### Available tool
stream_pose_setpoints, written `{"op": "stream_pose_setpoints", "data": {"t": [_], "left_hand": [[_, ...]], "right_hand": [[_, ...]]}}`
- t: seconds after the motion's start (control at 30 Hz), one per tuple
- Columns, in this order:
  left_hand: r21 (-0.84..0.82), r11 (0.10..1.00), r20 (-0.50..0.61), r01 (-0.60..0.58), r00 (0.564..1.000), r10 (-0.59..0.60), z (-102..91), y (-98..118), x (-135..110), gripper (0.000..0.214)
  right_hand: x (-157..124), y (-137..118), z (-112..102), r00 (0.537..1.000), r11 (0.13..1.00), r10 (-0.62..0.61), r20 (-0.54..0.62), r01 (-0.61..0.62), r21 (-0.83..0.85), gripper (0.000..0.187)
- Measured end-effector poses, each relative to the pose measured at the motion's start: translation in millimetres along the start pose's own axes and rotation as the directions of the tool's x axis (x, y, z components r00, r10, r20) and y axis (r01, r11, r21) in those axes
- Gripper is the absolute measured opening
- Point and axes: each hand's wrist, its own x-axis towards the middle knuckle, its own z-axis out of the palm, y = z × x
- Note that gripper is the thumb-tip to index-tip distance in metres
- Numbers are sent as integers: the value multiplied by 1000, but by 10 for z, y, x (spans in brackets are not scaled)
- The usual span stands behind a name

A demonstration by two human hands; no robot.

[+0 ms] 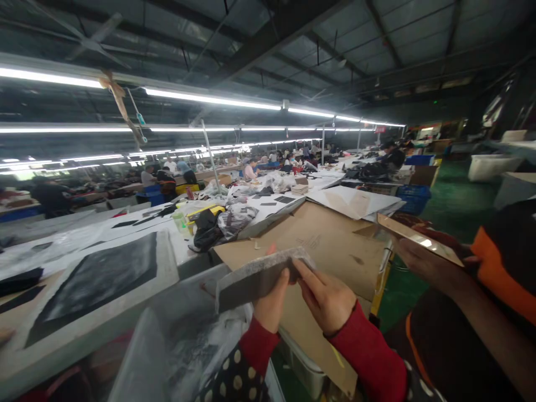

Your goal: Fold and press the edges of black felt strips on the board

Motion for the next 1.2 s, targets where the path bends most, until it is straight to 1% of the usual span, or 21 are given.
{"op": "stream_pose_setpoints", "data": {"t": [0.1,0.2,0.33,0.43,0.53,0.67,0.73,0.83,0.9,1.03,1.2], "left_hand": [[55,998,-2,-35,999,35,144,-51,38,56],[90,994,-7,-68,998,69,247,-85,63,55],[122,990,-11,-73,997,75,344,-91,67,55],[123,989,-36,-79,996,84,390,-88,62,53],[115,989,-46,-92,994,97,406,-98,65,52],[153,982,-56,-111,991,121,412,-115,57,52],[179,979,-63,-102,991,114,424,-105,37,51],[202,976,-104,-80,989,103,450,-67,-1,50],[213,973,-118,-88,986,115,459,-50,-21,49],[216,971,-82,-98,990,118,438,-74,-29,50],[212,973,-47,-96,993,108,399,-110,-33,52]], "right_hand": [[37,114,-10,1000,999,-8,-2,8,-50,33],[48,209,-22,1000,997,-4,2,4,-81,33],[31,321,-45,1000,997,12,17,-11,-73,33],[16,394,-62,1000,996,26,11,-25,-81,33],[9,447,-80,999,994,35,7,-34,-106,32],[1,491,-112,998,991,60,9,-59,-117,32],[-7,511,-128,997,990,72,10,-70,-124,32],[-19,539,-146,997,986,76,3,-74,-149,32],[-25,554,-156,997,983,78,-1,-77,-166,31],[-35,568,-174,996,979,92,-6,-92,-180,30],[-52,563,-206,995,983,98,-19,-100,-154,30]]}}
